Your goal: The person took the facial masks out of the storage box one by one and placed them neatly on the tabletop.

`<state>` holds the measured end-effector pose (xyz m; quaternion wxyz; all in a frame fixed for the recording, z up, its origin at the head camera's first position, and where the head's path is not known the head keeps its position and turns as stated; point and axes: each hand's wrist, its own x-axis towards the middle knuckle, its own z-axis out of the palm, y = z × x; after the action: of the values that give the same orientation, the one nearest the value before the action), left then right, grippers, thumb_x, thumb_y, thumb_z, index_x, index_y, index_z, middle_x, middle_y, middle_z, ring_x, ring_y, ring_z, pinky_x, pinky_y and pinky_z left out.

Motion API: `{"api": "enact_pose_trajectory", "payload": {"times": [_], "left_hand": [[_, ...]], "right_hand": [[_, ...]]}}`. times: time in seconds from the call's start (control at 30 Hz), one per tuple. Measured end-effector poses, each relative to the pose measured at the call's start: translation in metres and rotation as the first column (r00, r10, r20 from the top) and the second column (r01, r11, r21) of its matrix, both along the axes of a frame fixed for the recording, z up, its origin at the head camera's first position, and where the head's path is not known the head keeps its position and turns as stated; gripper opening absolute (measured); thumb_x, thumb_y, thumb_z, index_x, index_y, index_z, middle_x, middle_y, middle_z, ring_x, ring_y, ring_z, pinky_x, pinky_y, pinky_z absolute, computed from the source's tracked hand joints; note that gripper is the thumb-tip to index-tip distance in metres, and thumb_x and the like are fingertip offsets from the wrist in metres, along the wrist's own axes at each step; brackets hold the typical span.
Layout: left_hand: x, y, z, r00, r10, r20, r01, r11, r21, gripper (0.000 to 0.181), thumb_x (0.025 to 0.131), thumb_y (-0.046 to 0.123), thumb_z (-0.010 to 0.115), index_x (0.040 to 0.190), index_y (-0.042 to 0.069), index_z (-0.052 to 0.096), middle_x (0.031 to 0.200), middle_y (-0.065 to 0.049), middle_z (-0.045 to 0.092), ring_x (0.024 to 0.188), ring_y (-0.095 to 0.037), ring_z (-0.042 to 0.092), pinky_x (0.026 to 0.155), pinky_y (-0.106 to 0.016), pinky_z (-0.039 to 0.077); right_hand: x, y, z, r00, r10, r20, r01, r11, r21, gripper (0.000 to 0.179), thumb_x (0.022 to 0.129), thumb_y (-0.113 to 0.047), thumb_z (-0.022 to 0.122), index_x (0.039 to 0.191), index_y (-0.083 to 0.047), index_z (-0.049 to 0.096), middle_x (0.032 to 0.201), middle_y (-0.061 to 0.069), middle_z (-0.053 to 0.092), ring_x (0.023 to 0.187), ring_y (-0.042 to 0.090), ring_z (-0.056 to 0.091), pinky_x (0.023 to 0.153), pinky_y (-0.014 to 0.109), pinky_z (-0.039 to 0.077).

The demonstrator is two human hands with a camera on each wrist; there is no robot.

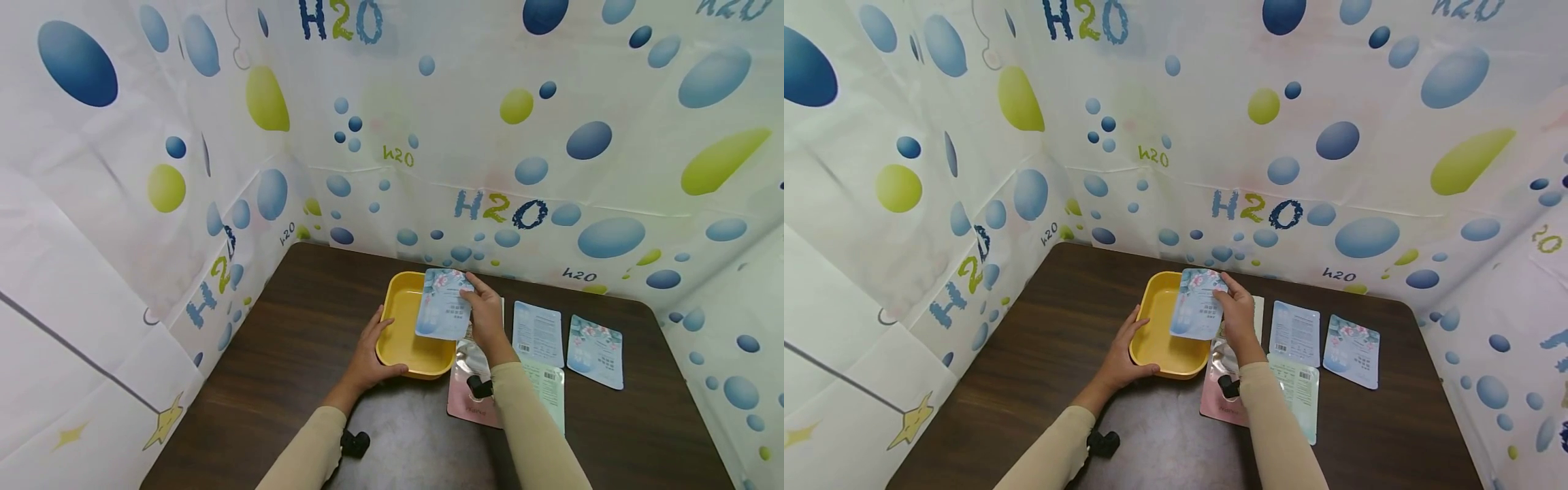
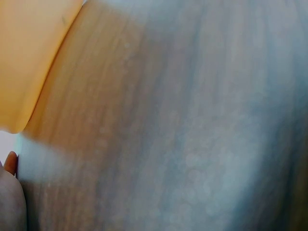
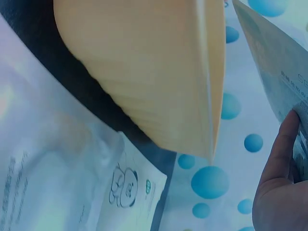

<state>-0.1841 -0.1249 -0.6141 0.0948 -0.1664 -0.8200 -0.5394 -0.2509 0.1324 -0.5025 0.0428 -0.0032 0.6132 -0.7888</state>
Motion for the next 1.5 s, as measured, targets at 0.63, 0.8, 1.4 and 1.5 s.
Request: {"api": "enact_pose_trajectory", "payload": {"times": [0.63, 0.8, 1.4, 1.5], "left_hand": [[0.000, -0.003, 0.006, 1.000, 0.011, 0.026, -0.010, 0.999, -0.030, 0.101, 0.063, 0.055, 0.086, 0.143, 0.010, 0.045, 0.165, -0.008, 0.016, 0.149, -0.033, 0.022, 0.111, -0.063, 0.030], [0.001, -0.003, 0.006, 0.999, 0.011, 0.042, -0.010, 0.999, -0.035, 0.099, 0.063, 0.048, 0.089, 0.144, 0.010, 0.045, 0.165, -0.004, 0.015, 0.149, -0.033, 0.022, 0.111, -0.063, 0.031], [0.002, 0.000, 0.002, 0.998, 0.002, 0.056, -0.002, 1.000, -0.003, 0.099, 0.063, 0.042, 0.091, 0.145, 0.012, 0.044, 0.166, -0.003, 0.013, 0.150, -0.030, 0.020, 0.113, -0.061, 0.028], [0.003, -0.001, 0.002, 0.999, 0.002, 0.045, -0.003, 1.000, 0.009, 0.097, 0.062, 0.034, 0.092, 0.144, 0.011, 0.045, 0.166, -0.002, 0.014, 0.150, -0.032, 0.020, 0.113, -0.063, 0.027]], "right_hand": [[-0.005, 0.063, 0.025, 0.990, -0.129, 0.060, 0.136, 0.981, -0.137, 0.054, 0.102, -0.008, 0.048, 0.153, -0.014, 0.032, 0.161, 0.008, 0.025, 0.132, 0.020, 0.046, 0.086, 0.018, 0.053], [0.000, 0.081, 0.029, 0.983, -0.169, 0.066, 0.178, 0.970, -0.164, 0.054, 0.101, -0.008, 0.049, 0.152, -0.015, 0.034, 0.162, 0.006, 0.023, 0.132, 0.021, 0.045, 0.085, 0.020, 0.055], [0.021, 0.152, 0.032, 0.952, -0.288, 0.104, 0.303, 0.934, -0.191, 0.053, 0.095, -0.005, 0.061, 0.145, -0.017, 0.047, 0.156, -0.003, 0.033, 0.115, 0.013, 0.058, 0.084, 0.024, 0.055], [0.025, 0.163, 0.030, 0.954, -0.287, 0.091, 0.300, 0.934, -0.193, 0.055, 0.093, -0.003, 0.063, 0.145, -0.015, 0.048, 0.151, -0.002, 0.036, 0.110, 0.012, 0.060, 0.082, 0.024, 0.056]]}}
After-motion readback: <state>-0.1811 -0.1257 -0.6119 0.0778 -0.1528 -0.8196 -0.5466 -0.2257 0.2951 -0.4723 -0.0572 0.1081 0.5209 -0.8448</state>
